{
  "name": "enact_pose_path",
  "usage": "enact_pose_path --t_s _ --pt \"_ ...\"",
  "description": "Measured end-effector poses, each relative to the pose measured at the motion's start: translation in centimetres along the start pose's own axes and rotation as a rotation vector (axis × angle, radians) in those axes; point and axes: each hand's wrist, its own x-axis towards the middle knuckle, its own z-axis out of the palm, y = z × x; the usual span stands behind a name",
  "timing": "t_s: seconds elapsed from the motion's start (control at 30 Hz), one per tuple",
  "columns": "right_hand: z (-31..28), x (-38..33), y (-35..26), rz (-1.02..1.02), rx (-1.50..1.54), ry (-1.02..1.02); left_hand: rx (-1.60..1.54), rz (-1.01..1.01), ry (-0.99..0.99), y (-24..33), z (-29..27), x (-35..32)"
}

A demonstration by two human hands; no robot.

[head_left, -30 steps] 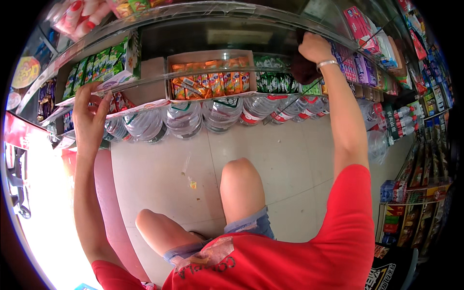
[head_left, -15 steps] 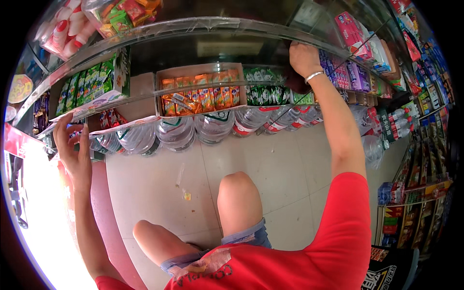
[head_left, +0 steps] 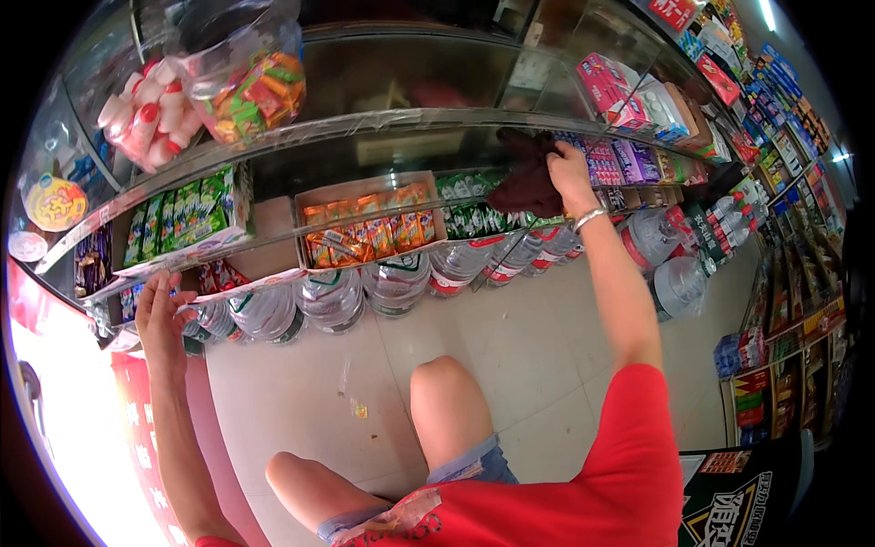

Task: The person wipes glass shelves with a cloth and rearranges candy jars, chocolate boxes, and water bottles on a retail display.

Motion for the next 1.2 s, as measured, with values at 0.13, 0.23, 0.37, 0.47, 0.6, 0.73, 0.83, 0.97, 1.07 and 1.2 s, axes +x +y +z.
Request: enact_pose_path --t_s 0.13,0.23,0.37,0.47,0.6,0.73,0.83,0.97,1.07,1.2 --pt "2.9 1.1 0.7 0.126 0.856 0.352 -0.034 -0.032 -0.033 -0.5 0.4 0.1" --pt "5.4 2.3 -2.2 0.109 1.315 0.516 0.028 -0.062 0.015 -0.1 0.8 -0.8" --pt "6.6 5.5 -6.7 0.061 1.439 0.698 0.073 -0.072 0.024 -0.7 0.4 -1.9" --pt "7.3 8.9 -5.0 0.053 1.252 0.611 0.105 -0.104 0.025 -1.1 0.4 -2.9" --pt "6.9 8.2 -5.1 -0.078 1.586 0.356 0.093 -0.086 -0.012 -1.3 1.0 -3.7" --pt "8.3 5.6 -4.9 0.08 0.982 -0.073 0.072 -0.085 -0.039 -1.2 1.7 -3.8" --pt "10.9 0.7 -7.3 -0.41 0.781 -0.758 0.042 -0.086 -0.037 -1.1 1.8 -3.8" --pt "9.2 0.4 -6.3 0.159 1.246 -0.093 0.049 -0.087 -0.06 -0.9 1.1 -4.5" --pt "7.0 3.1 -2.3 0.521 1.772 0.147 0.041 -0.099 -0.06 -0.8 1.2 -5.1" --pt "6.1 3.1 -5.2 0.194 1.351 0.299 0.0 -0.104 -0.037 -1.8 0.0 -5.9"
